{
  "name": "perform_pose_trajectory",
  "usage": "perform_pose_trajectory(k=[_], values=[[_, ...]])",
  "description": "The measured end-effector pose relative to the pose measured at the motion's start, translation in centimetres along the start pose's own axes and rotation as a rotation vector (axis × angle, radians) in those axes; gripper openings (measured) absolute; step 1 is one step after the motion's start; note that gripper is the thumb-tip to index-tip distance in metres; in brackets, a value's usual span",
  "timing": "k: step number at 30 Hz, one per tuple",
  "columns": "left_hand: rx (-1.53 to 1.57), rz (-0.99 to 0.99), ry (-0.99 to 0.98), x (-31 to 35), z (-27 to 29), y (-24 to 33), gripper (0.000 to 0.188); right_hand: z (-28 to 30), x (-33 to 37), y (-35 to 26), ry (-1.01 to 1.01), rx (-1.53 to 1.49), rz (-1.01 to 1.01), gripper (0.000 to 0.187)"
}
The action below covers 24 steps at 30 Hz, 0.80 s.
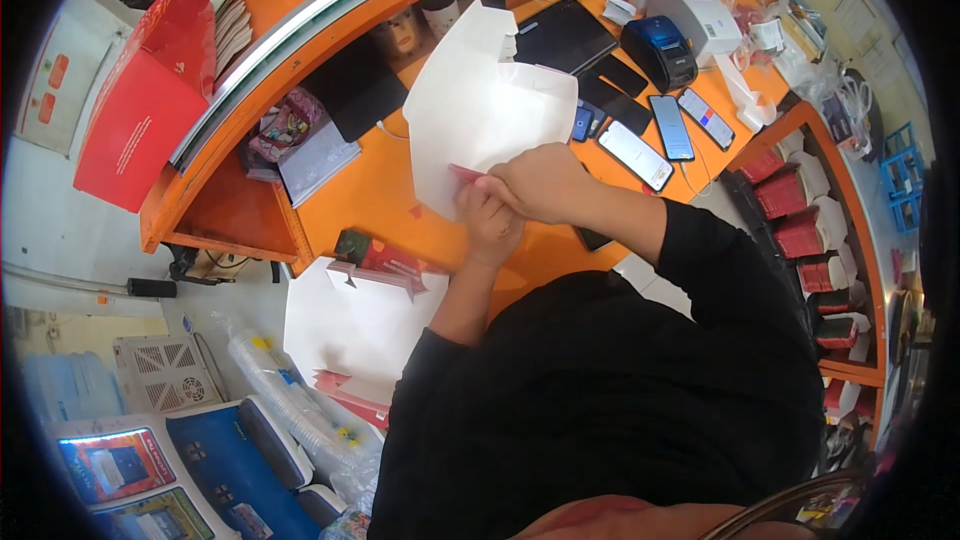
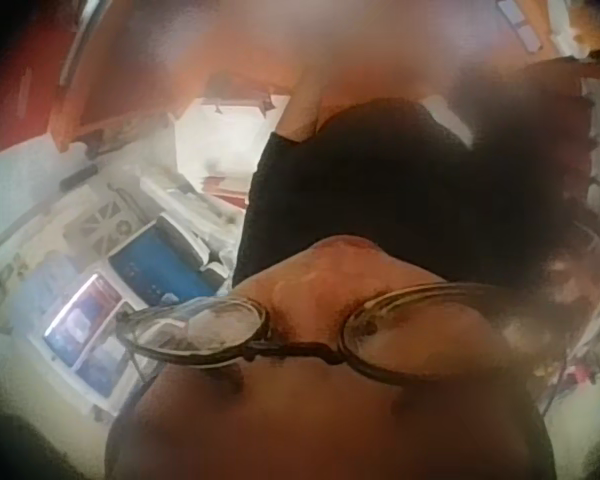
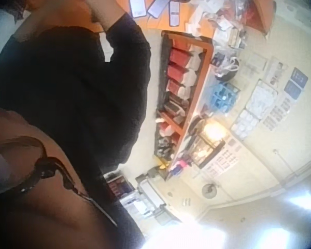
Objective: The person folds and assembles cardboard takeout containers by hand at a counter.
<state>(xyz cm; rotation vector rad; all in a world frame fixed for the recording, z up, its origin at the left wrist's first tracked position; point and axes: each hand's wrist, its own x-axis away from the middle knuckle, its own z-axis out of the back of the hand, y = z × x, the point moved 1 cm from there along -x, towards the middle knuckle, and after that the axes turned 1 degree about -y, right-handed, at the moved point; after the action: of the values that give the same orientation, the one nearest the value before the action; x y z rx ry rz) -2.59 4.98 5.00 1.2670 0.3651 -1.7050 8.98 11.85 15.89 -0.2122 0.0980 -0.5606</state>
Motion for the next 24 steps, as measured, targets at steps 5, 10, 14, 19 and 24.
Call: perform_pose_trajectory(k=[5, 10, 14, 19, 24], values=[[0.053, 0.133, -0.077, -1.1, 0.4, 0.9, 0.019, -0.4, 1.2, -0.5, 0.004, -0.033, -0.056, 0.046], [-0.034, 0.128, -0.081, 0.0, 0.7, 0.7, 0.019, -3.1, 1.7, -0.3, 0.157, -0.078, -0.017, 0.053], [0.009, -0.014, -0.020, -0.6, 2.5, 1.2, 0.030, -1.4, 2.0, -0.6, 0.388, -0.144, 0.083, 0.038], [-0.259, 0.495, 0.158, 3.6, 9.4, 2.4, 0.025, 0.5, 3.7, -2.2, 0.640, -0.338, 0.376, 0.026], [-0.555, 1.269, 0.307, 9.6, 15.2, -1.5, 0.072, -2.2, 3.8, -4.4, 0.487, -0.576, 0.599, 0.024]])
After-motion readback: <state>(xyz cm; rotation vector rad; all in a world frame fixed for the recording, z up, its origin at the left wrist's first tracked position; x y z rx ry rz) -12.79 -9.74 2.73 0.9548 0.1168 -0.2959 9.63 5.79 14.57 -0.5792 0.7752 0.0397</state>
